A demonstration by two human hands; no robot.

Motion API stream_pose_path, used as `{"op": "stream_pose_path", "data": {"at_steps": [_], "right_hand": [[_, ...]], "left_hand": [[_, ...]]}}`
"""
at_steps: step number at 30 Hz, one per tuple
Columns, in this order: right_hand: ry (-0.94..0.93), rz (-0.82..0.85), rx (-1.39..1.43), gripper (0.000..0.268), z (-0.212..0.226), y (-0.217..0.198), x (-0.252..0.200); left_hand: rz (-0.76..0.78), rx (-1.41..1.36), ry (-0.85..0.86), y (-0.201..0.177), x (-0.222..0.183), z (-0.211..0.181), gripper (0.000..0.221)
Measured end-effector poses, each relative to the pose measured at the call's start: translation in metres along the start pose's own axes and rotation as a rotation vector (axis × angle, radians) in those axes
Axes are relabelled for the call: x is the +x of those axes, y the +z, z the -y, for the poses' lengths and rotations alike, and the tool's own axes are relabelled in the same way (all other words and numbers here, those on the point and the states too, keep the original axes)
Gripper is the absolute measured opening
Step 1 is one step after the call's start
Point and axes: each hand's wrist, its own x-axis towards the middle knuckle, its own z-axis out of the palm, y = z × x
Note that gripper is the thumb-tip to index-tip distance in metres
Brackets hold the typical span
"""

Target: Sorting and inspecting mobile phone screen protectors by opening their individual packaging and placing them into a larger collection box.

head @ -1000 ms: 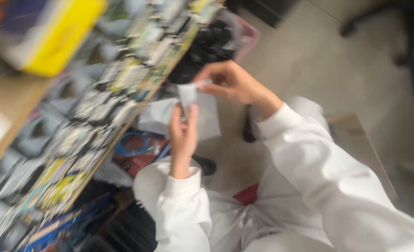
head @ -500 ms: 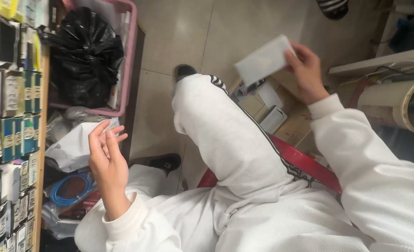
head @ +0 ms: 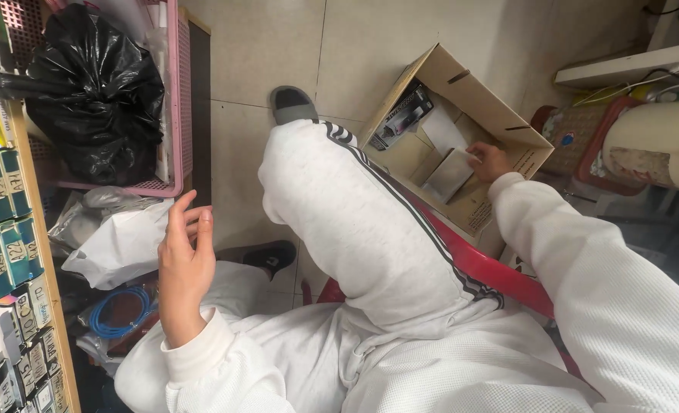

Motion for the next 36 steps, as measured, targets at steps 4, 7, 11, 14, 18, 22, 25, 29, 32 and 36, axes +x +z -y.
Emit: {"op": "stream_pose_path", "data": {"at_steps": [4,7,11,14,18,22,25,29,32,36], "right_hand": [[0.062,0.064,-0.169,0.024,-0.027,0.036,0.015],[0.039,0.075,-0.460,0.048,-0.021,0.046,0.005],[0.113,0.196,-0.363,0.072,0.001,0.043,-0.008],[0.120,0.196,-0.326,0.074,0.009,0.040,-0.005],[0.172,0.193,-0.292,0.080,-0.026,0.055,0.024],[0.233,0.196,-0.240,0.073,0.014,0.034,0.008],[0.235,0.207,-0.243,0.077,0.030,0.028,-0.001],[0.229,0.242,-0.199,0.077,0.025,0.034,-0.001],[0.232,0.286,-0.220,0.083,0.023,0.037,0.004],[0.232,0.315,-0.199,0.086,0.045,0.021,-0.012]], "left_hand": [[0.045,0.036,-0.075,0.001,0.001,-0.005,0.045],[0.075,0.053,-0.115,0.004,0.004,-0.002,0.045],[0.085,0.066,-0.122,0.006,0.005,0.003,0.045],[0.081,0.071,-0.119,0.005,0.006,-0.001,0.044],[0.070,0.082,-0.088,0.006,0.007,0.001,0.043],[0.076,0.077,-0.100,0.008,0.008,0.000,0.043],[0.081,0.075,-0.117,0.008,0.007,0.000,0.043],[0.074,0.089,-0.101,0.009,0.007,-0.001,0.042],[0.072,0.086,-0.078,0.009,0.009,0.001,0.043],[0.072,0.075,-0.057,0.010,0.010,0.001,0.043]]}}
